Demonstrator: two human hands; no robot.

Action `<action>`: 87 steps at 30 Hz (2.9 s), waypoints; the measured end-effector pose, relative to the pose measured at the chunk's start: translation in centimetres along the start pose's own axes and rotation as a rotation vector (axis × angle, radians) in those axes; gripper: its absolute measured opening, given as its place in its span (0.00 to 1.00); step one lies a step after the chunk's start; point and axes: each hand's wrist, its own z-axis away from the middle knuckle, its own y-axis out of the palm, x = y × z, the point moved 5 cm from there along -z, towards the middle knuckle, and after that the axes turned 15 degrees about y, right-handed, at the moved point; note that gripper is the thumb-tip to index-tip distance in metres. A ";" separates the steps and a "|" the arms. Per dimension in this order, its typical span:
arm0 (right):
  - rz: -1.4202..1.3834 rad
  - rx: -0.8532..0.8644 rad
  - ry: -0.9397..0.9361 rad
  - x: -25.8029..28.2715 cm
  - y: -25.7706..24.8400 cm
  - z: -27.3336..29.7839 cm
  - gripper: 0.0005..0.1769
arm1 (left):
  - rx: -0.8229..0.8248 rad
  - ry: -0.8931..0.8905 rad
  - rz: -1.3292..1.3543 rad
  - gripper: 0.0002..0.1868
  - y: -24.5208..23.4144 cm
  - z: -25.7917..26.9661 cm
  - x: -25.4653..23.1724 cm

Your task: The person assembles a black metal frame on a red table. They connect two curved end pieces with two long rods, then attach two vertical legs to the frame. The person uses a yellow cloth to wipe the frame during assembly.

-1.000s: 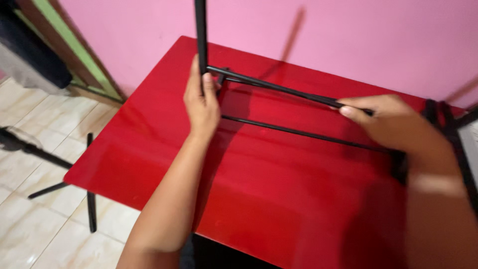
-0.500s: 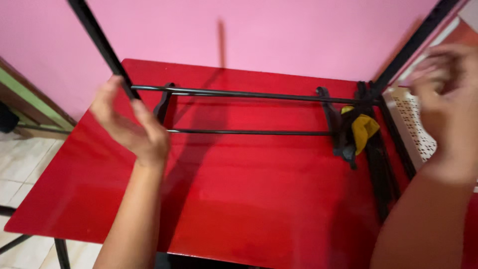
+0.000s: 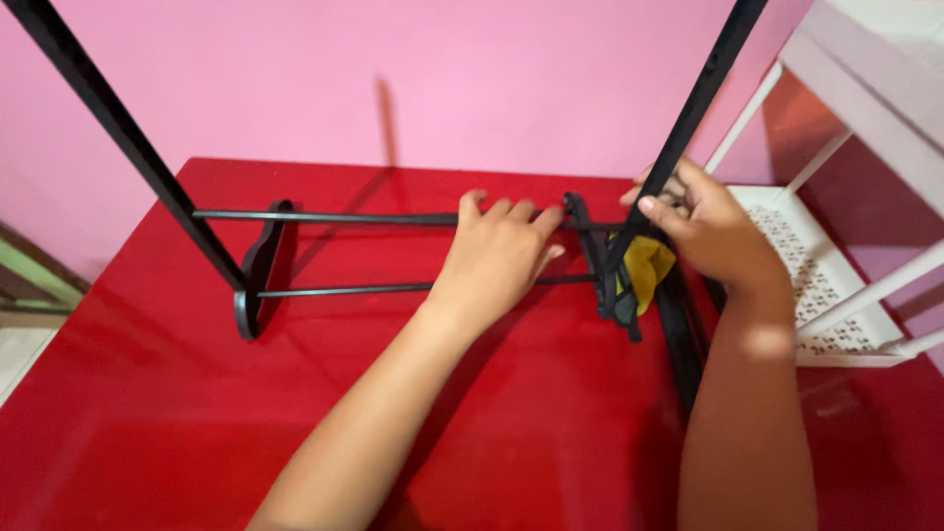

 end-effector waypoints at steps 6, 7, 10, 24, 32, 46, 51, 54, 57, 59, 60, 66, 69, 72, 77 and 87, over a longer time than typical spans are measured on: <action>-0.021 -0.013 0.017 -1.1 -0.8 -0.3 0.12 | -0.054 0.006 -0.082 0.10 0.8 1.0 2.0; -0.025 -0.020 0.036 -1.6 -0.9 -0.2 0.11 | -0.067 0.002 -0.079 0.10 0.7 1.2 2.4; -0.096 0.045 -0.022 -2.0 -1.3 0.0 0.13 | -0.106 -0.013 -0.073 0.09 0.3 1.0 2.6; -0.121 0.083 -0.020 -3.3 -2.0 -0.9 0.16 | -0.119 -0.054 -0.068 0.07 0.7 0.4 2.9; -0.069 0.044 -0.006 -2.7 -2.1 -0.6 0.17 | -0.131 -0.039 -0.093 0.08 1.1 0.3 2.9; -0.111 0.096 -0.020 -2.1 -1.0 -0.4 0.17 | -0.192 0.012 -0.099 0.09 1.9 0.5 3.1; 0.192 0.064 0.120 -5.7 -2.0 -1.7 0.31 | -0.233 -0.048 -0.104 0.11 2.2 0.6 3.2; 0.580 0.028 0.212 -9.4 -0.5 -3.7 0.37 | -0.280 -0.056 -0.119 0.15 2.2 0.7 3.0; 0.757 0.046 0.308 -12.6 0.8 -5.5 0.41 | -0.261 -0.052 -0.070 0.21 2.2 0.8 3.3; 0.796 0.055 0.329 -14.2 1.8 -6.2 0.37 | -0.249 -0.060 -0.006 0.25 2.1 1.1 3.5; 0.810 0.052 0.311 -14.5 2.4 -6.6 0.33 | -0.248 -0.045 0.031 0.26 1.9 1.3 3.6; 0.578 0.083 0.259 -11.0 -0.6 -4.4 0.18 | -0.234 -0.019 0.221 0.24 1.0 1.6 3.9; 0.424 -0.102 0.070 -6.2 -4.9 -0.7 0.21 | -0.253 -0.023 0.287 0.19 0.8 1.6 4.0; 0.053 -0.359 -0.268 -2.3 -5.5 2.0 0.15 | -0.270 -0.005 0.299 0.17 0.6 1.6 3.9; -0.227 -0.501 -0.649 -0.5 -2.6 1.3 0.20 | -0.274 -0.003 0.278 0.16 0.3 1.4 3.7; -0.034 -0.134 -0.132 -5.1 0.0 -3.5 0.15 | -0.279 0.002 0.298 0.15 -0.2 1.4 3.6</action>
